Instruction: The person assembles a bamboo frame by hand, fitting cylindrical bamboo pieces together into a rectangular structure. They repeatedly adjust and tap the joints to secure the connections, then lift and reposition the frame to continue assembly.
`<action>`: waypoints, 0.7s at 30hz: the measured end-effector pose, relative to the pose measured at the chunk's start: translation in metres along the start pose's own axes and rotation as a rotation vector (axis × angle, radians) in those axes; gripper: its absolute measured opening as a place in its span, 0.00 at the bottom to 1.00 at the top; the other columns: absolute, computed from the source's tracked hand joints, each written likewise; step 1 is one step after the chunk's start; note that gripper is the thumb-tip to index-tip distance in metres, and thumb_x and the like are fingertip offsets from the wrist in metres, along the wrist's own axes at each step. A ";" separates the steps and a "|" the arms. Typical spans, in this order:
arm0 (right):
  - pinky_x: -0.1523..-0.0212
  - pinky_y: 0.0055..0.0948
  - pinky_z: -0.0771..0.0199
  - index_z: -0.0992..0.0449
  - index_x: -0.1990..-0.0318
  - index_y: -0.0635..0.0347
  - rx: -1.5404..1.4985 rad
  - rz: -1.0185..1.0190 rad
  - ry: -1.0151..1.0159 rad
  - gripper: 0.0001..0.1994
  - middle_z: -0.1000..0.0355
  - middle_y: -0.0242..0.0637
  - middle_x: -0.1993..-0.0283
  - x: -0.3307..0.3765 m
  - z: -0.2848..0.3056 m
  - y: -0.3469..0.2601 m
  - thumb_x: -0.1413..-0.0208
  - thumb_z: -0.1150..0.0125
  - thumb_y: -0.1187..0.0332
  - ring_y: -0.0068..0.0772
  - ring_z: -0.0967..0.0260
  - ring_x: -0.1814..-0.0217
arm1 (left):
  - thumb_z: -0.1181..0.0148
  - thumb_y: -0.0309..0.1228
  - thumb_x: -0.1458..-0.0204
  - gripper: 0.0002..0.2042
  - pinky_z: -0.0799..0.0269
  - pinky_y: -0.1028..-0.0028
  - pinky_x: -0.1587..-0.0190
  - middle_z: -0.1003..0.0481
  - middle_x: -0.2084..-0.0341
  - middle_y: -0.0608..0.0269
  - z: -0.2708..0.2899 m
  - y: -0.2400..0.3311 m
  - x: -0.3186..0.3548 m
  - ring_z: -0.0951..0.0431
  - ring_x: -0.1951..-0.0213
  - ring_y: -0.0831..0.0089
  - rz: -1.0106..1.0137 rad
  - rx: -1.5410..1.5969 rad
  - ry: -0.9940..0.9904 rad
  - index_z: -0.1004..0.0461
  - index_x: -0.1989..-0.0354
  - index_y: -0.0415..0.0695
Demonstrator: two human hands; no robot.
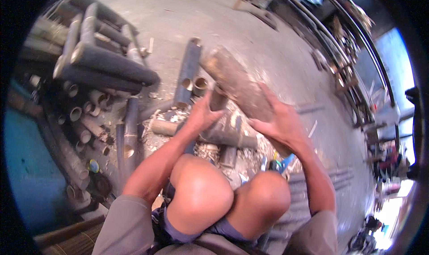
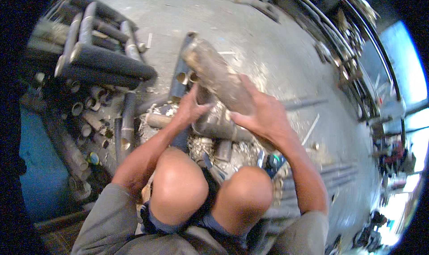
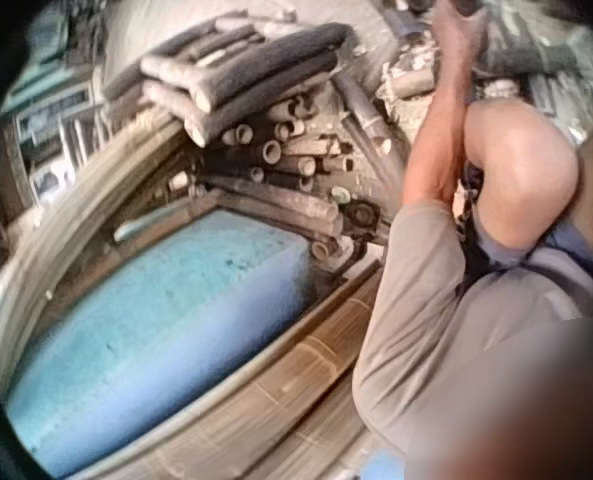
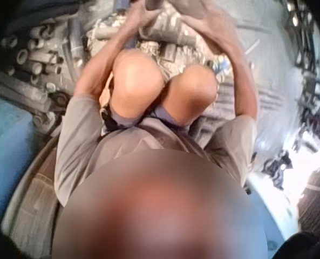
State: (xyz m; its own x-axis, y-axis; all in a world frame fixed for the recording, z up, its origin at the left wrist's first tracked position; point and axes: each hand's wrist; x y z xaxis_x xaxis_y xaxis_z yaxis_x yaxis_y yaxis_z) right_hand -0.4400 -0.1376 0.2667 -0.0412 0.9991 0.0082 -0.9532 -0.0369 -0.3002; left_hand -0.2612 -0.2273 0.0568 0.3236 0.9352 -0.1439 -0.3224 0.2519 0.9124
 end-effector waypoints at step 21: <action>0.42 0.40 0.28 0.44 0.25 0.60 -0.470 -0.706 0.113 0.43 0.26 0.58 0.44 0.166 -0.123 0.084 0.47 0.31 0.63 0.50 0.26 0.45 | 0.22 0.44 0.58 0.34 0.38 0.52 0.36 0.29 0.43 0.45 0.074 -0.122 0.148 0.32 0.39 0.49 0.153 -0.508 0.488 0.25 0.41 0.45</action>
State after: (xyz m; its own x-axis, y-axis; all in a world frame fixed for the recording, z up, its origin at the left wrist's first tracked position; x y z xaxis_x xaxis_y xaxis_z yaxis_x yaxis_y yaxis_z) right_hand -0.4903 0.0271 0.1250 0.5698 0.7815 0.2543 -0.5194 0.5822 -0.6255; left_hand -0.1087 -0.1378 -0.0472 -0.1544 0.9439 -0.2919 -0.7446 0.0831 0.6623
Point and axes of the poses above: each hand's wrist, its own x-axis away from the middle knuckle, its own z-axis out of the back of the hand, y = z × x
